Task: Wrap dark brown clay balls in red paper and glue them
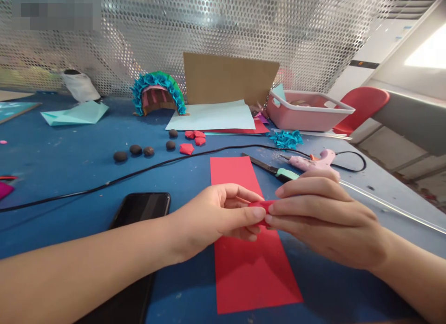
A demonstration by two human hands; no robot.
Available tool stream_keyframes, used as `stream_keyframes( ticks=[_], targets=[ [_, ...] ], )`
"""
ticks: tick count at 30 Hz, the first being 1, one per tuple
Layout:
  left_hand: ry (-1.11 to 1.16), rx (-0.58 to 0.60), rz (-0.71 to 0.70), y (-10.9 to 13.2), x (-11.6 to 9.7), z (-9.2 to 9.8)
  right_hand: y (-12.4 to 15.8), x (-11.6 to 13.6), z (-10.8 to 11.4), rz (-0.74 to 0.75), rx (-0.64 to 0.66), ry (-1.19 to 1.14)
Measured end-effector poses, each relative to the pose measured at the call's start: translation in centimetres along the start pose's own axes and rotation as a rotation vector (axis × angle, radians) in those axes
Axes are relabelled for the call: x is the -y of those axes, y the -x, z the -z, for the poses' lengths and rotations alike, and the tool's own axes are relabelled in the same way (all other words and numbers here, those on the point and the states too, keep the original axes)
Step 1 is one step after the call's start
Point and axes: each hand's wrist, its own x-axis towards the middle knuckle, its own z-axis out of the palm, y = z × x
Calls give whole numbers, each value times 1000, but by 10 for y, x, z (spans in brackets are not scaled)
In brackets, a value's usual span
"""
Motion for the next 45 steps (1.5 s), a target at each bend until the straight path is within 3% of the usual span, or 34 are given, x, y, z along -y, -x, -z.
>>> stream_keyframes(
  ticks=[4,13,18,22,27,32,36,40,45],
  targets=[
    [-35,-43,-5,2,-2,-2,-1,0,0,9,68,7],
    [-283,-109,-135,3,2,1,-4,7,-9,-219,46,-105],
    [-339,-85,-185,5,2,3,-2,6,-14,-368,83,-380],
    [-445,-116,-293,11,1,0,-5,7,-15,-451,131,-394],
    [-354,-140,-333,12,3,-2,-10,8,-14,-472,27,-393],
    [-330,-85,-356,10,2,-4,-10,14,-13,-558,-56,-346],
    [-390,-136,-349,13,0,-4,-9,19,-13,-475,-72,-173],
    [-490,-168,-356,15,0,-4,-11,18,-12,-406,-49,-197],
    [-323,-114,-304,12,2,-4,-11,19,-13,-392,-26,-183]
  ],
)
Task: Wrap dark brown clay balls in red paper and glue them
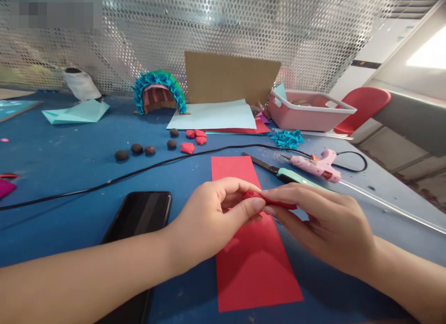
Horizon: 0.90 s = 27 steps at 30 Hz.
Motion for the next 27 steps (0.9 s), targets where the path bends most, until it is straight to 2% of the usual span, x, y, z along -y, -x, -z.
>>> stream_keyframes(
  ticks=[3,7,13,17,23,27],
  targets=[
    [105,8,36,-3,0,0,2,1,-1,28,-7,41],
    [188,-38,92,-7,-2,1,3,-6,3,139,-16,69],
    [272,18,250,-12,-2,3,2,-24,12,240,93,-11],
    [212,43,232,-11,0,3,-1,-23,10,161,86,-107],
    [30,-12,43,-5,-1,2,-3,-13,1,-65,72,-259],
    [-122,-16,-33,-2,1,2,0,-11,-3,-227,71,-326]
  ],
)
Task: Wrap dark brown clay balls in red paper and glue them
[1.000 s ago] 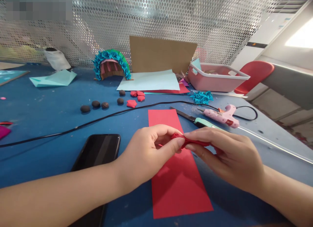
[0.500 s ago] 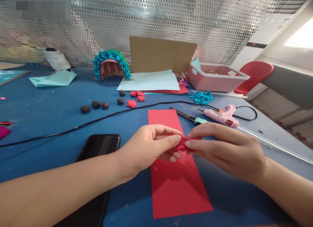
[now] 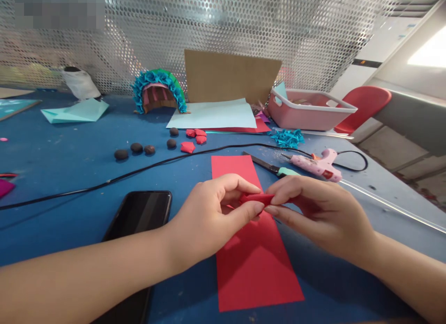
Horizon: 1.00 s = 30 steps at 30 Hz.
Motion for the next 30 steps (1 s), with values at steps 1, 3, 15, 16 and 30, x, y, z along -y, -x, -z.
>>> stream_keyframes(
  ticks=[1,3,15,16,30],
  targets=[
    [-28,1,-25,0,1,0,1,0,-1,-29,-4,-17],
    [-76,3,-80,1,2,0,2,-1,-1,-75,-11,-45],
    [-68,-54,-31,-1,-2,-4,4,4,-3,-114,-158,-146],
    [-51,-52,-5,-2,-2,-4,4,4,-3,-114,-160,-132],
    [106,-37,35,-3,-2,-6,-4,6,-4,-102,-93,-93]
  ],
)
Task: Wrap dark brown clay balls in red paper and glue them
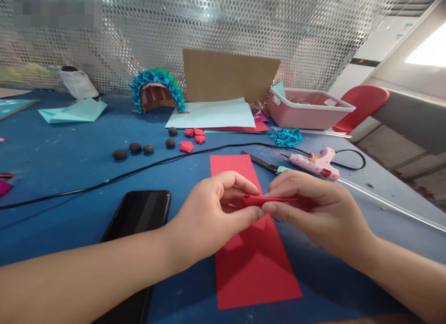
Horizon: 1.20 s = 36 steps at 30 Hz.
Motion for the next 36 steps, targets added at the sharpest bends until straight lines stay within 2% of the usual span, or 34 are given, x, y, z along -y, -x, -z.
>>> stream_keyframes(
  ticks=[7,13,26,31,36],
  targets=[
    [177,23,-6,-3,3,0,1,-1,2,-6,-108,4],
    [144,8,-33,0,2,-2,4,0,-2,3,-161,0],
    [-2,49,-96,5,1,-5,6,6,2,157,-117,126],
    [-70,27,-127,7,1,-4,3,2,2,140,-102,93],
    [-73,78,-100,8,3,-2,5,5,1,159,-73,137]
  ],
)
